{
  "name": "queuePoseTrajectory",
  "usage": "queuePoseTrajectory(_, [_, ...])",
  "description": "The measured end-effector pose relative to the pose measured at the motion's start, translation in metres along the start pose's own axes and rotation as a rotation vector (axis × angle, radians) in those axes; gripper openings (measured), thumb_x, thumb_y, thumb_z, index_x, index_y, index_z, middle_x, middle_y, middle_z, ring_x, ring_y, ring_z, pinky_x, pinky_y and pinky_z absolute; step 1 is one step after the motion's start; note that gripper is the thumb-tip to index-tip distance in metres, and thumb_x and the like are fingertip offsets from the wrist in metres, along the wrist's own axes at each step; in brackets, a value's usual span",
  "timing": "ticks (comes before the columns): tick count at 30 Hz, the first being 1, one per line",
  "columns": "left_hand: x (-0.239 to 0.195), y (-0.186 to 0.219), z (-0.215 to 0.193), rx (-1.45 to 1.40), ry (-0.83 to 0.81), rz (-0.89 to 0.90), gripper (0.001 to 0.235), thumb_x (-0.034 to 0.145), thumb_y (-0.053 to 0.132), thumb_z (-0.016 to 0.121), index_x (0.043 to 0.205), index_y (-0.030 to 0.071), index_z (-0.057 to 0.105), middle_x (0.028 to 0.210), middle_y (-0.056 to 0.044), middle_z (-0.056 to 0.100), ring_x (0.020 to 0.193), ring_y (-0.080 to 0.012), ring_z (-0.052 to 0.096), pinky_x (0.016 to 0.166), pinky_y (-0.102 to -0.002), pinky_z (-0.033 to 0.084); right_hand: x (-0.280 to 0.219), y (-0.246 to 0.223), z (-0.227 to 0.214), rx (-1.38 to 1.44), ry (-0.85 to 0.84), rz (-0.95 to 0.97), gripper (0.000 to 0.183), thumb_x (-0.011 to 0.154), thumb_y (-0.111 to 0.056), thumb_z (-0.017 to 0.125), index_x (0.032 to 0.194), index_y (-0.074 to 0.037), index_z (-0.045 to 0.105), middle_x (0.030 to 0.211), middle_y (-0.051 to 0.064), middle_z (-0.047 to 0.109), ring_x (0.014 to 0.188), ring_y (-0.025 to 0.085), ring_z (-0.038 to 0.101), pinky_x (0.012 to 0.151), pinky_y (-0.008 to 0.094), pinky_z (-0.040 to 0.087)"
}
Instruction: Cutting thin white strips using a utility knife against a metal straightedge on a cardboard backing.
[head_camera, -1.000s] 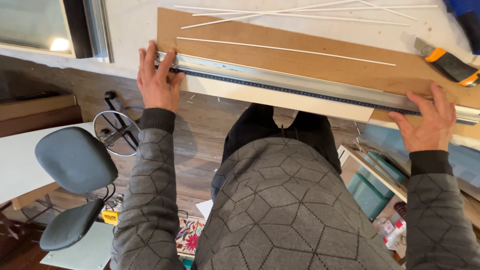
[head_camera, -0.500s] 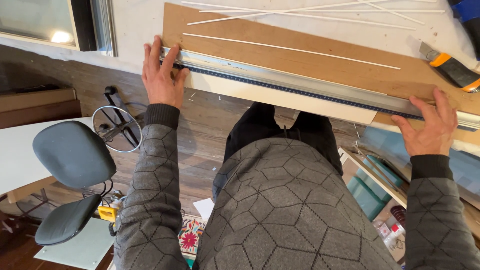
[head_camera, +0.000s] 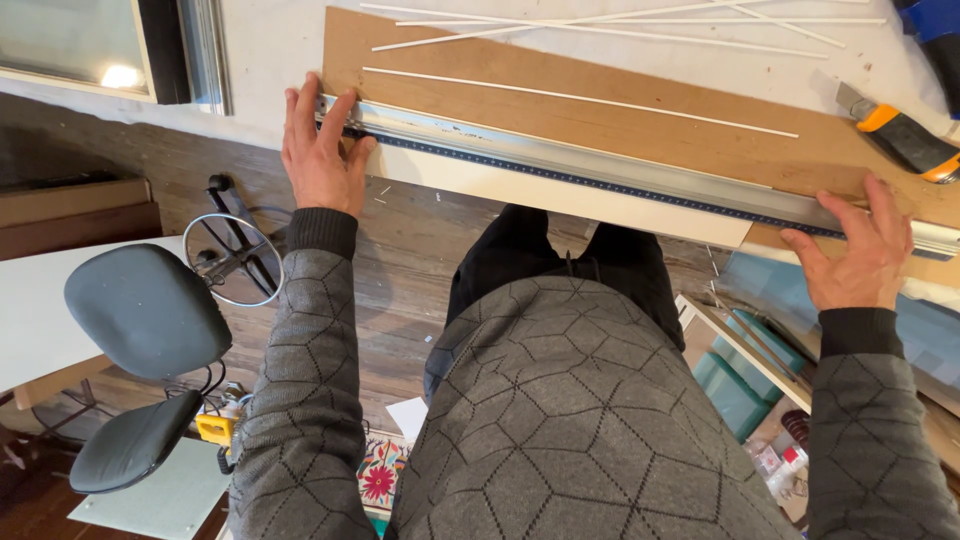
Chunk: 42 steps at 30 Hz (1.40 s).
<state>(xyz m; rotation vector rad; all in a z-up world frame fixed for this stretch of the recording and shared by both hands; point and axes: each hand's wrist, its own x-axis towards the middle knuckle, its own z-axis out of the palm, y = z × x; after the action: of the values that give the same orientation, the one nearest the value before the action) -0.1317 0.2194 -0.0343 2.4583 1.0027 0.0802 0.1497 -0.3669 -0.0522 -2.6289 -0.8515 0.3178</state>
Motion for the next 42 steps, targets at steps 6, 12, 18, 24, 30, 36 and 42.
queuePoseTrajectory(6, [-0.002,-0.001,0.000,-0.013,0.012,0.021,0.064,0.087,0.010,0.087,0.146,0.020,0.064,0.170,-0.012,0.030,0.158,-0.0379,0.020,0.124,-0.054,0.024,-0.001,0.003,0.003,-0.012,0.007,0.016,0.051,0.092,-0.035,0.086,0.131,-0.009,0.067,0.160,0.020,0.047,0.150,0.036,0.044,0.129,0.058,0.025])
queuePoseTrajectory(12, [-0.002,-0.011,0.011,0.003,0.057,0.060,0.049,0.085,0.005,0.086,0.130,0.020,0.070,0.170,-0.015,0.032,0.159,-0.0419,0.022,0.125,-0.055,0.025,-0.002,0.005,0.003,-0.001,0.010,0.013,0.050,0.092,-0.035,0.086,0.131,-0.010,0.067,0.161,0.020,0.046,0.150,0.035,0.043,0.130,0.057,0.027])
queuePoseTrajectory(18, [-0.005,0.000,0.003,0.071,0.076,0.113,0.043,0.088,0.008,0.087,0.127,0.020,0.073,0.168,-0.015,0.034,0.157,-0.0420,0.023,0.124,-0.056,0.024,-0.003,0.005,0.005,-0.021,0.011,0.010,0.050,0.092,-0.034,0.087,0.131,-0.010,0.067,0.161,0.019,0.046,0.152,0.035,0.042,0.130,0.058,0.027])
queuePoseTrajectory(24, [-0.008,0.006,0.003,0.077,0.070,0.105,0.045,0.086,0.009,0.086,0.128,0.017,0.072,0.167,-0.015,0.036,0.156,-0.0407,0.026,0.123,-0.056,0.026,-0.003,0.007,0.005,-0.040,0.011,-0.005,0.050,0.093,-0.034,0.087,0.131,-0.009,0.067,0.161,0.019,0.046,0.151,0.037,0.042,0.130,0.055,0.028])
queuePoseTrajectory(30, [-0.008,0.006,0.003,0.035,0.089,0.121,0.047,0.085,0.007,0.088,0.129,0.016,0.073,0.164,-0.018,0.041,0.153,-0.0441,0.034,0.117,-0.056,0.035,0.001,-0.002,-0.001,-0.045,0.037,-0.024,0.051,0.091,-0.035,0.088,0.130,-0.009,0.068,0.158,0.020,0.048,0.146,0.040,0.045,0.125,0.051,0.034])
queuePoseTrajectory(36, [-0.010,0.001,0.002,0.003,0.094,0.194,0.043,0.087,0.003,0.088,0.125,0.012,0.071,0.165,-0.020,0.045,0.154,-0.0464,0.039,0.125,-0.053,0.039,0.007,-0.015,-0.009,-0.040,0.041,-0.016,0.052,0.090,-0.032,0.090,0.133,-0.010,0.070,0.160,0.021,0.049,0.150,0.040,0.045,0.126,0.057,0.033])
queuePoseTrajectory(42, [-0.013,-0.004,0.003,0.038,0.074,0.215,0.045,0.087,-0.002,0.083,0.129,0.010,0.071,0.163,-0.020,0.044,0.159,-0.0468,0.037,0.129,-0.054,0.037,0.011,-0.021,-0.009,-0.045,0.028,0.038,0.057,0.086,-0.028,0.089,0.136,-0.011,0.070,0.164,0.020,0.047,0.154,0.039,0.042,0.122,0.059,0.031])
